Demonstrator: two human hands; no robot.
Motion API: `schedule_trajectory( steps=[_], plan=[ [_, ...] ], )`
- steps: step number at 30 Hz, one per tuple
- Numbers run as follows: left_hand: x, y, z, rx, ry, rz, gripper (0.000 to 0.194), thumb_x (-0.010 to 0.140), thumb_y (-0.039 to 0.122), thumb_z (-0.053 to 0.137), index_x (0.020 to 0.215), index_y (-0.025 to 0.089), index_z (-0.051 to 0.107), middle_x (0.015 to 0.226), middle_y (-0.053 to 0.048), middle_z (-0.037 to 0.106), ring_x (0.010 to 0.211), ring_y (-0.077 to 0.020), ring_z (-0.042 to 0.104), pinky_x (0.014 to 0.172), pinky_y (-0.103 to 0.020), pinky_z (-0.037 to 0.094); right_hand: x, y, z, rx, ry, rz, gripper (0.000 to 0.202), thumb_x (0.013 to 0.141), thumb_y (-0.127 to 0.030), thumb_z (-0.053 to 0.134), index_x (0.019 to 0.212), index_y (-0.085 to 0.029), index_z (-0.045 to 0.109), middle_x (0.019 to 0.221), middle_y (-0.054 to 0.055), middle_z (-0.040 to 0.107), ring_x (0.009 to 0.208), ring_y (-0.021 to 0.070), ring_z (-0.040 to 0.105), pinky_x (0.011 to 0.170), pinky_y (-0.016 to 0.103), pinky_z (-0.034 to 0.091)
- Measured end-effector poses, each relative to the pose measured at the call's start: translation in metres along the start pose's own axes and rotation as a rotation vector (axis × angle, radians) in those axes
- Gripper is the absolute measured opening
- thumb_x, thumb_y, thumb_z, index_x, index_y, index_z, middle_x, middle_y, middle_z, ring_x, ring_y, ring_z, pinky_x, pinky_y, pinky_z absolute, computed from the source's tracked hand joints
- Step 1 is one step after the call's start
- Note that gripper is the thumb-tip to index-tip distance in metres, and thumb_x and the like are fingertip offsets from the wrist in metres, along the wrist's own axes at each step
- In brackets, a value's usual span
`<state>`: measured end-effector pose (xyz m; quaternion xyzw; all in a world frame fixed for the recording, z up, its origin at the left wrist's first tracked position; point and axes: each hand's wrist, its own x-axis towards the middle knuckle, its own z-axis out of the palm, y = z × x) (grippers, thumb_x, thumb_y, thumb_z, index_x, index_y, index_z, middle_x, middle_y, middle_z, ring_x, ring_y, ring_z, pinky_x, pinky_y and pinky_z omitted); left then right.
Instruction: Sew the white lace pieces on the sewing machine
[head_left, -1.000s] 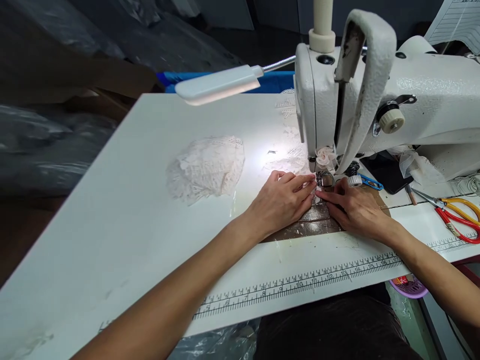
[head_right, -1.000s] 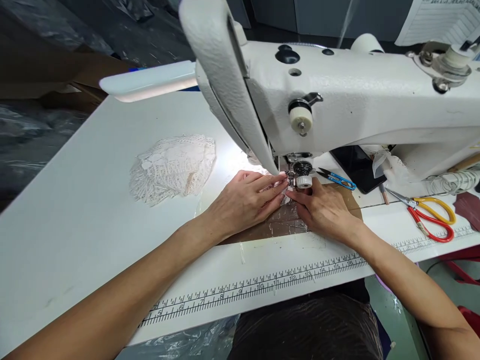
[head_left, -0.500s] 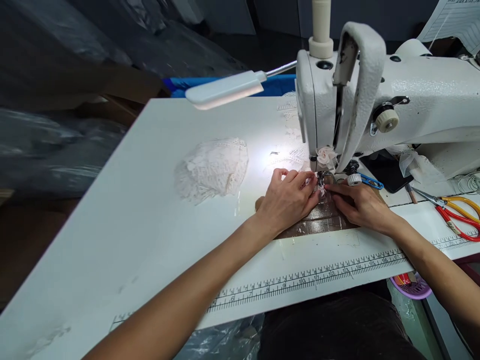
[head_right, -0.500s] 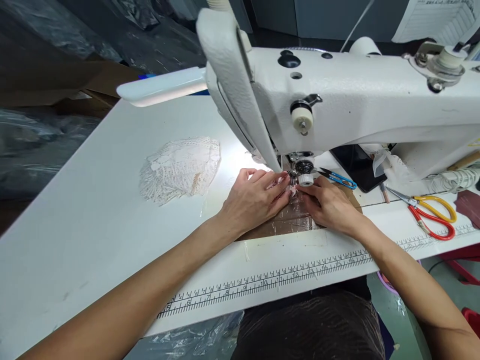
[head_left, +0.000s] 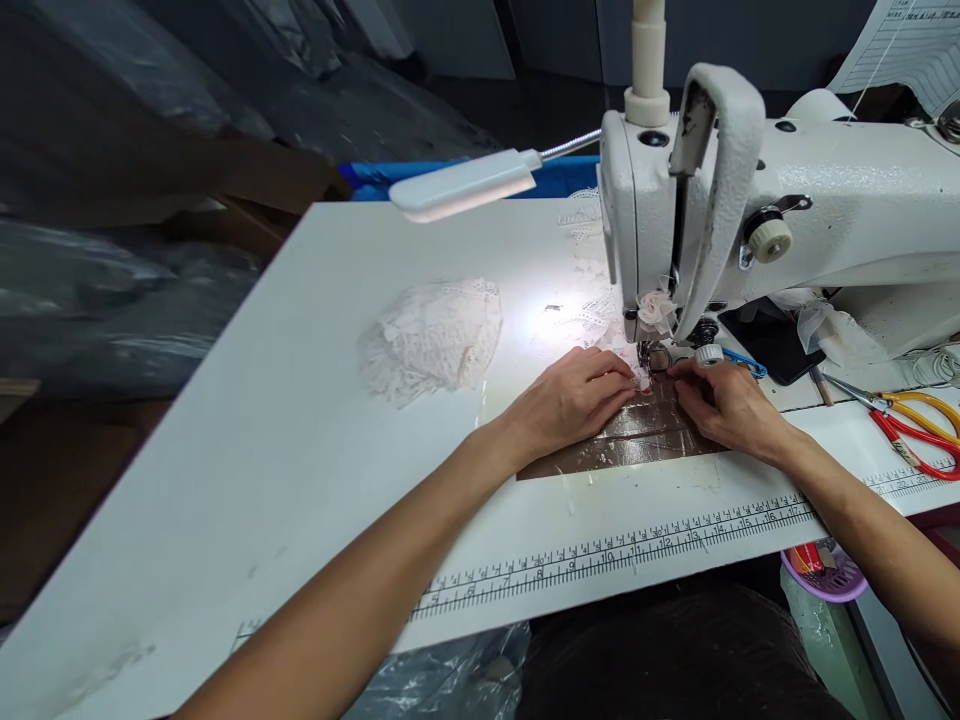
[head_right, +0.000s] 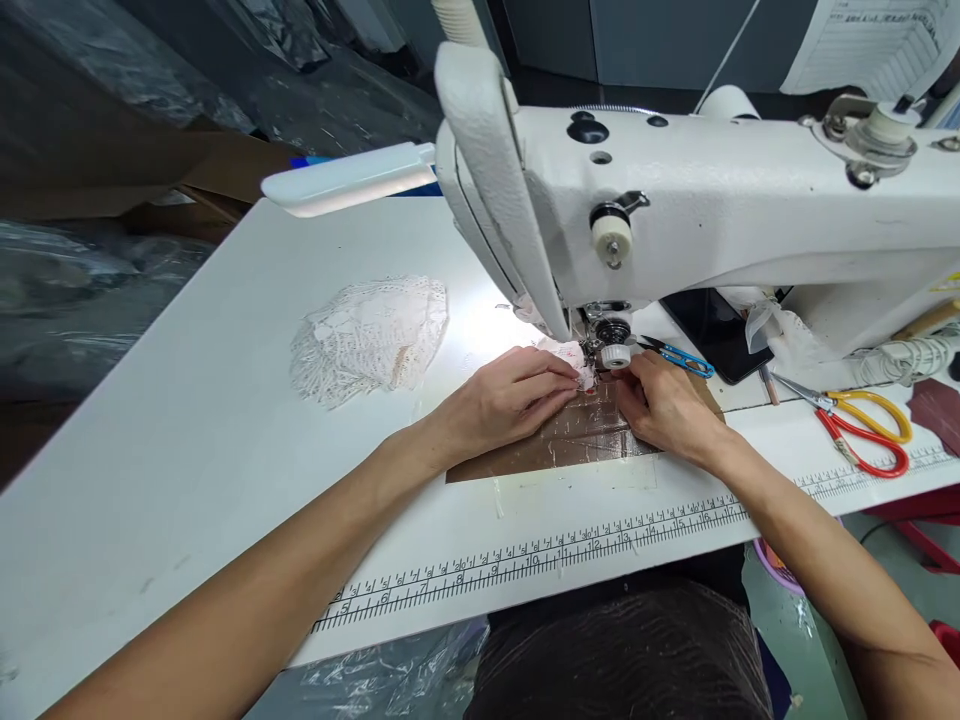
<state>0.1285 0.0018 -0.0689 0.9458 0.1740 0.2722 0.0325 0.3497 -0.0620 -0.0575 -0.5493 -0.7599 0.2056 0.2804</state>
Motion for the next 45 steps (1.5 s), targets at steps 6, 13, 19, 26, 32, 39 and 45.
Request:
schedule_trajectory(
  steps=[6,13,19,26,32,39,45],
  plan=[
    [0.007,0.005,0.000,-0.123,0.144,-0.222,0.021,0.099,0.023,0.048,0.089,0.015,0.064,0.083,-0.005,0.069,0.075,-0.0135,0.065,0.065,-0.027,0.056,-0.002,0.002,0.001,-0.156,-0.081,-0.122,0.030,0.097,-0.026,0.044,0.113,-0.018,0.068,0.097,0.008,0.064,0.075,0.0163,0.057,0.069,0.030,0.045],
    [0.007,0.009,0.004,-0.085,0.135,-0.239,0.021,0.097,0.022,0.048,0.087,0.017,0.065,0.082,-0.003,0.071,0.074,-0.0136,0.066,0.067,-0.028,0.056,-0.003,-0.003,0.006,-0.371,-0.179,-0.167,0.041,0.098,-0.028,0.043,0.135,-0.021,0.060,0.110,0.014,0.055,0.081,0.0204,0.056,0.072,0.034,0.048],
    [0.003,0.004,0.005,0.058,0.017,-0.047,0.022,0.097,0.023,0.049,0.087,0.017,0.068,0.092,-0.005,0.074,0.079,-0.0171,0.068,0.070,-0.033,0.054,-0.004,0.002,-0.001,-0.216,-0.188,-0.205,0.035,0.093,-0.022,0.049,0.121,-0.024,0.070,0.112,0.011,0.059,0.089,0.0194,0.058,0.081,0.034,0.049],
    [0.000,0.004,0.005,0.073,0.028,-0.016,0.023,0.098,0.020,0.050,0.088,0.016,0.070,0.092,-0.005,0.075,0.078,-0.0163,0.069,0.068,-0.033,0.053,0.004,0.013,-0.019,-0.045,0.078,-0.099,0.034,0.087,-0.015,0.045,0.102,-0.018,0.075,0.097,0.008,0.066,0.085,0.0188,0.061,0.081,0.034,0.050],
    [0.000,0.005,0.006,0.112,0.032,-0.010,0.025,0.100,0.022,0.048,0.088,0.018,0.070,0.091,-0.005,0.075,0.078,-0.0162,0.068,0.069,-0.035,0.052,0.005,0.029,-0.022,-0.201,0.209,0.024,0.030,0.085,-0.020,0.051,0.104,-0.016,0.073,0.103,0.012,0.065,0.092,0.0248,0.062,0.085,0.040,0.052],
    [0.004,0.000,0.008,0.112,0.144,0.086,0.025,0.100,0.010,0.040,0.095,0.013,0.065,0.085,-0.007,0.071,0.076,-0.0140,0.066,0.067,-0.028,0.056,0.009,0.039,-0.014,-0.464,0.109,0.006,0.026,0.091,-0.020,0.046,0.086,-0.010,0.069,0.105,0.021,0.060,0.092,0.0285,0.060,0.079,0.041,0.053],
    [0.007,0.004,0.009,-0.159,0.158,-0.086,0.013,0.093,0.013,0.047,0.094,0.015,0.061,0.086,-0.005,0.068,0.072,-0.0118,0.063,0.062,-0.024,0.055,-0.003,0.017,-0.032,-0.186,0.030,0.246,0.022,0.096,-0.027,0.040,0.080,-0.020,0.052,0.077,0.008,0.062,0.062,0.0178,0.058,0.059,0.030,0.047]
  ],
)
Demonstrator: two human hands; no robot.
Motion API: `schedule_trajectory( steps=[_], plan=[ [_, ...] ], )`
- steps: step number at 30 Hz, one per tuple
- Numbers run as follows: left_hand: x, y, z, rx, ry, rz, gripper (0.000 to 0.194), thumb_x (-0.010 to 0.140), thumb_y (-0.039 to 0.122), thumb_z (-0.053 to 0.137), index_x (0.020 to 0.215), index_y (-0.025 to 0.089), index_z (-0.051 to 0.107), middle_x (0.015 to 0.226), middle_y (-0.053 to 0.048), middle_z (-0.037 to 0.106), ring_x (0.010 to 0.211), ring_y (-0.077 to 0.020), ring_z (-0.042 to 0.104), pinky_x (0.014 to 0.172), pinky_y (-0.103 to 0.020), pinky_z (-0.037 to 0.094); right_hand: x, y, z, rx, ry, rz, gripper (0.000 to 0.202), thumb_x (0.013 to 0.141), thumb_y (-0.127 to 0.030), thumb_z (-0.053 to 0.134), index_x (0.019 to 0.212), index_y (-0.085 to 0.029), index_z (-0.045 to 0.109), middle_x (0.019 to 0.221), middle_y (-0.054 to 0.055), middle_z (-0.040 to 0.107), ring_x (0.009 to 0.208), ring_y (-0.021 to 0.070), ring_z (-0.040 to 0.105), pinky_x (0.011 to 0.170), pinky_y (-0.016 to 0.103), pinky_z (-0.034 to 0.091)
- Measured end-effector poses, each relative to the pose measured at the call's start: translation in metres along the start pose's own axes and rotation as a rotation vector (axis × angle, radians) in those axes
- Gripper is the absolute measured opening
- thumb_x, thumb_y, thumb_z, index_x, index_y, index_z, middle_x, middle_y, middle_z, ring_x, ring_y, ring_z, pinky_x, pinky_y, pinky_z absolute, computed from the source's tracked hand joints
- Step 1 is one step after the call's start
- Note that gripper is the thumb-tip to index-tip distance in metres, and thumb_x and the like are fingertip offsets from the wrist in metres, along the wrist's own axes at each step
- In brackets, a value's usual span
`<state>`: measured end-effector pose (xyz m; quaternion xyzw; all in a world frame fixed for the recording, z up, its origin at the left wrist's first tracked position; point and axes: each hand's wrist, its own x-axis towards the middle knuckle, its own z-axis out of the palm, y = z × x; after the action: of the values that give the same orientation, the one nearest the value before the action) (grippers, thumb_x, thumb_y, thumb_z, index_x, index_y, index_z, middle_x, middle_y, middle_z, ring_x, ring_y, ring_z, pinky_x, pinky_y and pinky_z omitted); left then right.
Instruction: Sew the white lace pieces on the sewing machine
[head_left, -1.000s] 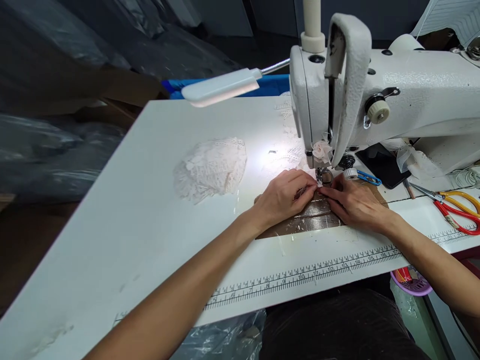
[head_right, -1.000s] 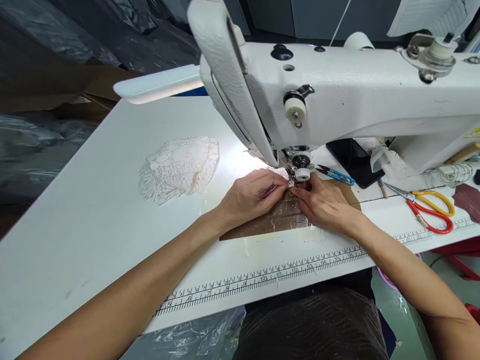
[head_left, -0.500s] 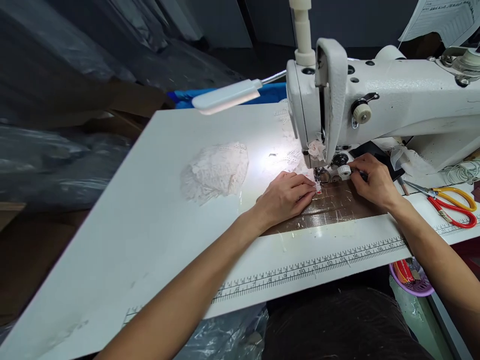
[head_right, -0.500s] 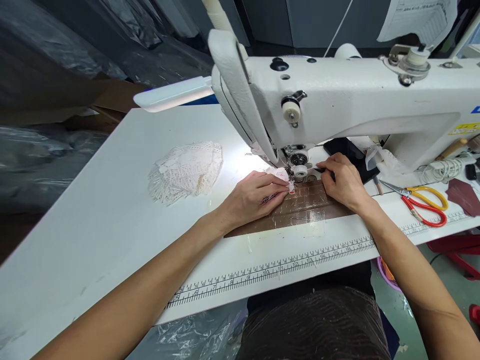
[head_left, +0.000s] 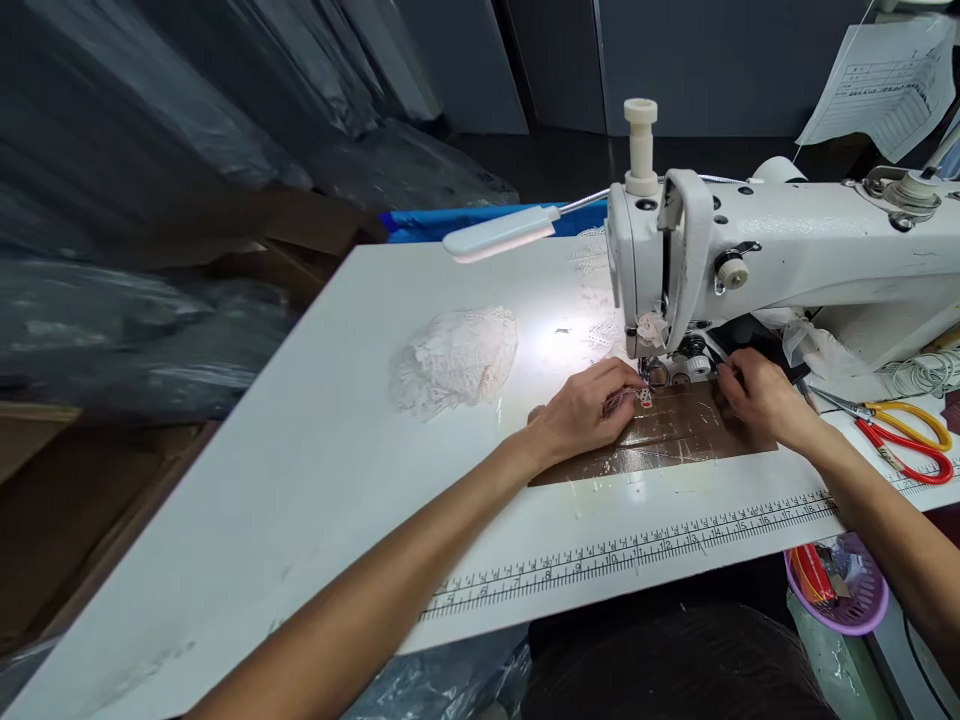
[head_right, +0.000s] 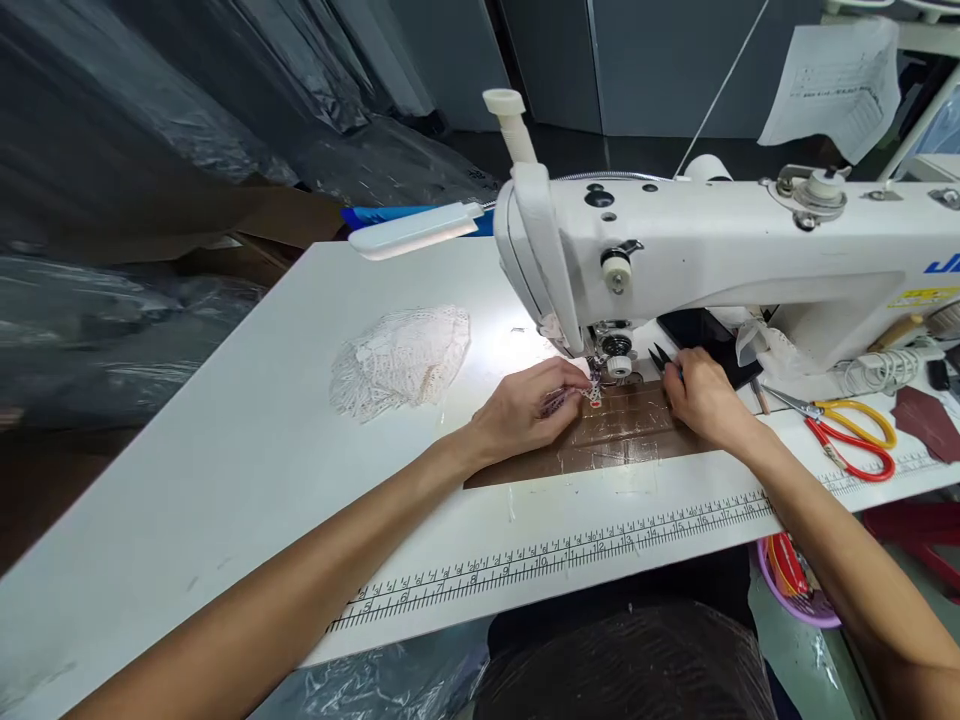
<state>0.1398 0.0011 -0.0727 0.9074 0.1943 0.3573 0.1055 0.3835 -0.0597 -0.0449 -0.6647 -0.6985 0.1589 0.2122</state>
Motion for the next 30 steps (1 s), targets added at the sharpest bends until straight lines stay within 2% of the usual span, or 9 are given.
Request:
schedule_trajectory(
  steps=[1,3,7,10,14,19,23,27,30],
  plan=[
    [0.000,0.001,0.000,-0.028,0.000,-0.084,0.008,0.091,0.018,0.052,0.093,0.015,0.060,0.083,-0.004,0.067,0.068,-0.0114,0.062,0.059,-0.024,0.053,-0.005,-0.003,-0.004,0.086,-0.105,0.026,0.022,0.098,-0.029,0.038,0.082,-0.021,0.050,0.070,0.005,0.061,0.056,0.0165,0.057,0.055,0.028,0.045],
    [0.001,0.002,0.001,-0.100,-0.018,-0.261,0.008,0.087,0.024,0.061,0.091,0.017,0.057,0.079,-0.002,0.067,0.065,-0.0112,0.060,0.057,-0.024,0.051,-0.013,-0.009,-0.006,0.157,-0.200,0.015,0.017,0.099,-0.030,0.038,0.091,-0.021,0.049,0.067,0.002,0.063,0.055,0.0163,0.057,0.055,0.027,0.043],
    [0.005,0.001,-0.004,-0.302,-0.080,-0.572,0.024,0.081,0.024,0.067,0.099,0.021,0.052,0.080,0.000,0.072,0.070,-0.0133,0.065,0.067,-0.027,0.054,-0.015,-0.020,0.005,-0.107,-0.139,-0.101,0.026,0.100,-0.036,0.037,0.095,-0.018,0.056,0.072,0.005,0.066,0.063,0.0183,0.059,0.057,0.028,0.035],
    [0.008,-0.001,-0.007,-0.443,-0.108,-0.700,0.031,0.081,0.027,0.068,0.106,0.020,0.051,0.081,0.000,0.074,0.077,-0.0157,0.069,0.076,-0.031,0.055,-0.007,-0.028,0.019,-0.312,-0.094,-0.142,0.045,0.104,-0.041,0.026,0.090,-0.016,0.061,0.073,0.008,0.067,0.062,0.0189,0.060,0.055,0.029,0.027],
    [0.010,-0.008,-0.005,-0.580,-0.116,-0.755,0.035,0.080,0.024,0.068,0.109,0.017,0.051,0.080,0.000,0.072,0.081,-0.0171,0.069,0.082,-0.035,0.054,0.004,-0.037,0.032,-0.409,-0.065,-0.121,0.052,0.104,-0.046,0.023,0.100,-0.013,0.064,0.073,0.011,0.068,0.060,0.0194,0.059,0.053,0.029,0.022],
    [0.011,-0.016,-0.002,-0.709,-0.129,-0.785,0.039,0.079,0.018,0.067,0.114,0.015,0.050,0.080,0.000,0.069,0.078,-0.0155,0.067,0.075,-0.032,0.052,0.009,-0.039,0.040,-0.397,-0.039,-0.150,0.056,0.104,-0.048,0.021,0.101,-0.014,0.066,0.071,0.010,0.069,0.057,0.0183,0.057,0.054,0.029,0.026],
    [0.011,-0.016,-0.004,-0.740,-0.127,-0.802,0.040,0.079,0.017,0.068,0.115,0.015,0.050,0.080,0.001,0.068,0.078,-0.0154,0.067,0.076,-0.031,0.052,0.010,-0.040,0.041,-0.415,-0.032,-0.171,0.054,0.104,-0.047,0.021,0.105,-0.015,0.065,0.080,0.011,0.071,0.064,0.0193,0.061,0.056,0.029,0.030],
    [0.014,-0.013,-0.007,-0.758,-0.128,-0.847,0.040,0.079,0.013,0.069,0.113,0.016,0.049,0.079,0.001,0.068,0.078,-0.0149,0.067,0.075,-0.030,0.052,0.013,-0.047,0.038,-0.451,-0.106,-0.157,0.046,0.105,-0.043,0.027,0.110,-0.016,0.064,0.096,0.012,0.073,0.073,0.0216,0.064,0.056,0.029,0.030],
    [0.015,-0.011,-0.008,-0.776,-0.123,-0.881,0.038,0.080,0.009,0.067,0.112,0.015,0.049,0.079,0.002,0.068,0.079,-0.0145,0.067,0.076,-0.029,0.052,0.015,-0.054,0.037,-0.463,-0.173,-0.130,0.042,0.105,-0.042,0.029,0.114,-0.016,0.061,0.098,0.012,0.073,0.075,0.0226,0.065,0.056,0.029,0.029]
  ],
)
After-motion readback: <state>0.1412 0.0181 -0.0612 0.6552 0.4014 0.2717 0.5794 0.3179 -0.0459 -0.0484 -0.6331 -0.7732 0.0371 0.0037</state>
